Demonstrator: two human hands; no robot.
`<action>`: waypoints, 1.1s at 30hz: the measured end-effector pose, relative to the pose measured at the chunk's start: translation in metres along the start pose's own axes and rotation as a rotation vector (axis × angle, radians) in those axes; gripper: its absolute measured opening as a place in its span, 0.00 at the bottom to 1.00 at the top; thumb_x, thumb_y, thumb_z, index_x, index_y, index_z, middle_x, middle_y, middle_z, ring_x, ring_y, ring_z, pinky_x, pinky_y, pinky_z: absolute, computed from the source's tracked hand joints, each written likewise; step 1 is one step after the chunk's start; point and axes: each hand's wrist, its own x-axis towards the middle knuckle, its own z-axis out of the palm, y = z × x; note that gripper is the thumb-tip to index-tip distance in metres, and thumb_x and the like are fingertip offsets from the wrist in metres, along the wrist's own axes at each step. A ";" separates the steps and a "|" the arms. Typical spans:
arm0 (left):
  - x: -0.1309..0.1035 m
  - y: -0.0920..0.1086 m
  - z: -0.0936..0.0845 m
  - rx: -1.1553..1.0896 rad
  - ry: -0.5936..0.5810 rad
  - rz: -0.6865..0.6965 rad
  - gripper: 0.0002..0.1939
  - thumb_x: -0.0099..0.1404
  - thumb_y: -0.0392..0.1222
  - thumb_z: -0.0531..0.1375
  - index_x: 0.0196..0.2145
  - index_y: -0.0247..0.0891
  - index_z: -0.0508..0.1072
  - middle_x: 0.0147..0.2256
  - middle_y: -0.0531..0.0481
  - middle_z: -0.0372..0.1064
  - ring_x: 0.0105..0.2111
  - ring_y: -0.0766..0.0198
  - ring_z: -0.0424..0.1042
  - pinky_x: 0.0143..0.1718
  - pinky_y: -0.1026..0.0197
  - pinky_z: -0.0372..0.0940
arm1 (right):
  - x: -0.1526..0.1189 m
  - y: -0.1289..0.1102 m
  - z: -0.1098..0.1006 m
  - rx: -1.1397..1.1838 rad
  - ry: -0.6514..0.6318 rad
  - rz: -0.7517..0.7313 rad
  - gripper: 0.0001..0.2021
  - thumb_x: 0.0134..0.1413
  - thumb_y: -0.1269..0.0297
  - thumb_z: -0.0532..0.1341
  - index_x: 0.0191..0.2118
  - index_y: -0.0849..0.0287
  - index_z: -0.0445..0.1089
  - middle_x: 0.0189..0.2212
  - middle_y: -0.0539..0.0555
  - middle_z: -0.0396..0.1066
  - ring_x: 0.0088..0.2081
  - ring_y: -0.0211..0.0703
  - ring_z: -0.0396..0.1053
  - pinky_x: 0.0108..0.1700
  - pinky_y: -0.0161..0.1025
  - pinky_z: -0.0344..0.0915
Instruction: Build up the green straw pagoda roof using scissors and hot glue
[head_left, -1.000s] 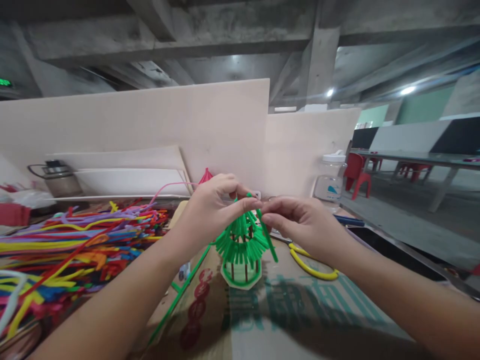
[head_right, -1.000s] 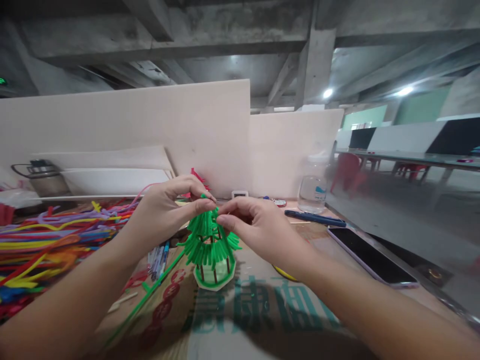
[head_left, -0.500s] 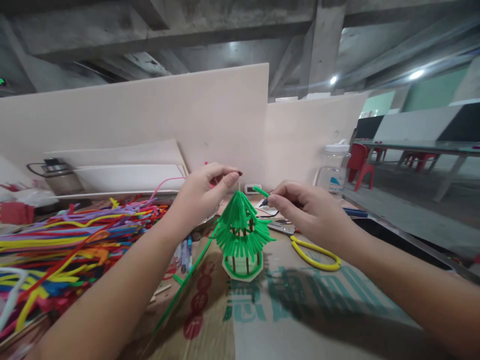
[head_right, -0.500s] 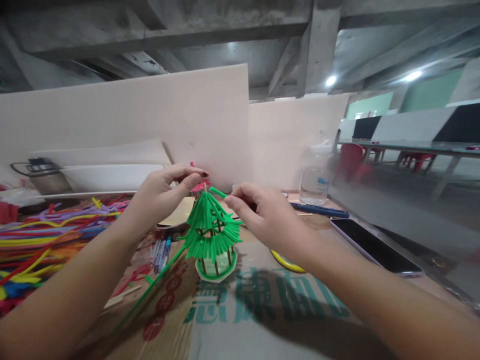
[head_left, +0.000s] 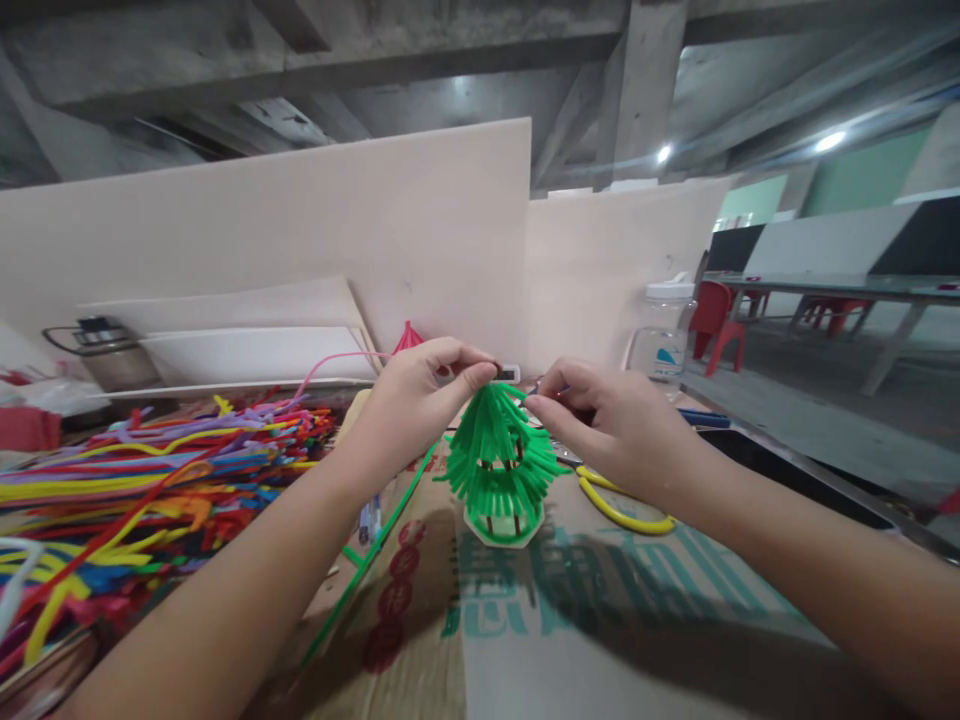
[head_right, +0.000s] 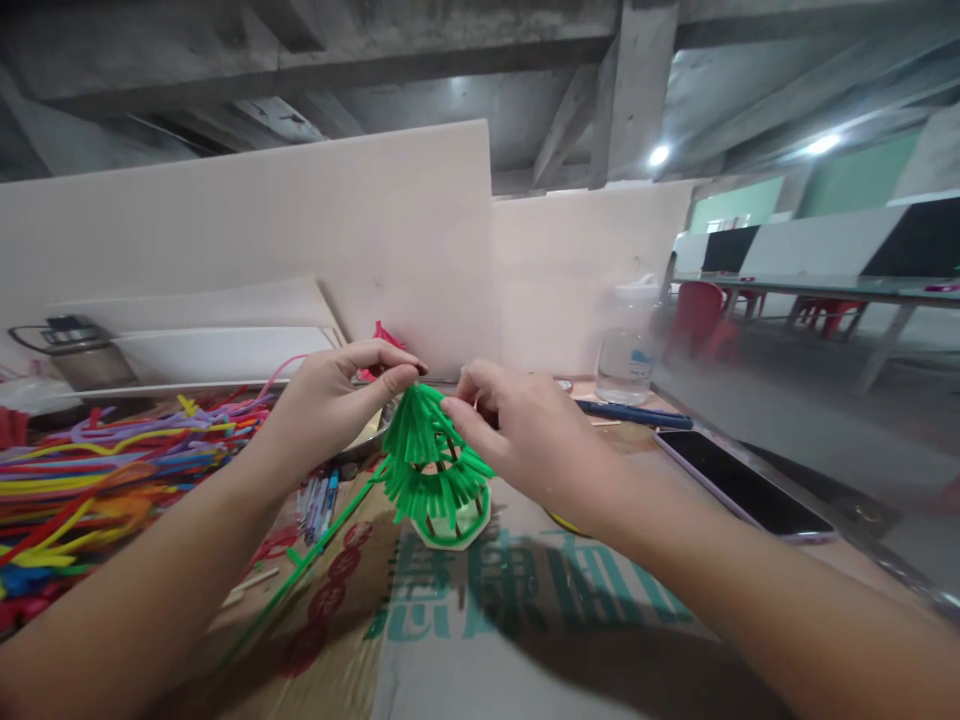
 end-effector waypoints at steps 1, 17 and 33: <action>0.000 0.001 0.000 0.000 -0.002 0.007 0.10 0.67 0.45 0.60 0.36 0.36 0.78 0.33 0.49 0.77 0.33 0.63 0.74 0.36 0.63 0.67 | 0.000 -0.001 0.000 -0.010 -0.010 -0.001 0.12 0.64 0.58 0.56 0.31 0.56 0.65 0.20 0.47 0.66 0.22 0.34 0.60 0.26 0.35 0.51; -0.004 0.003 -0.002 0.104 -0.014 0.097 0.11 0.68 0.47 0.60 0.41 0.42 0.80 0.37 0.51 0.78 0.37 0.63 0.75 0.39 0.63 0.67 | 0.000 -0.005 0.007 0.114 -0.048 0.044 0.10 0.61 0.61 0.56 0.29 0.56 0.66 0.21 0.47 0.65 0.22 0.34 0.59 0.26 0.35 0.51; -0.004 0.003 -0.004 0.149 -0.056 0.041 0.12 0.68 0.48 0.59 0.40 0.42 0.81 0.35 0.52 0.79 0.34 0.63 0.75 0.39 0.63 0.68 | 0.000 -0.007 0.005 0.178 -0.045 0.074 0.09 0.60 0.61 0.56 0.30 0.57 0.67 0.20 0.47 0.65 0.21 0.34 0.59 0.25 0.34 0.52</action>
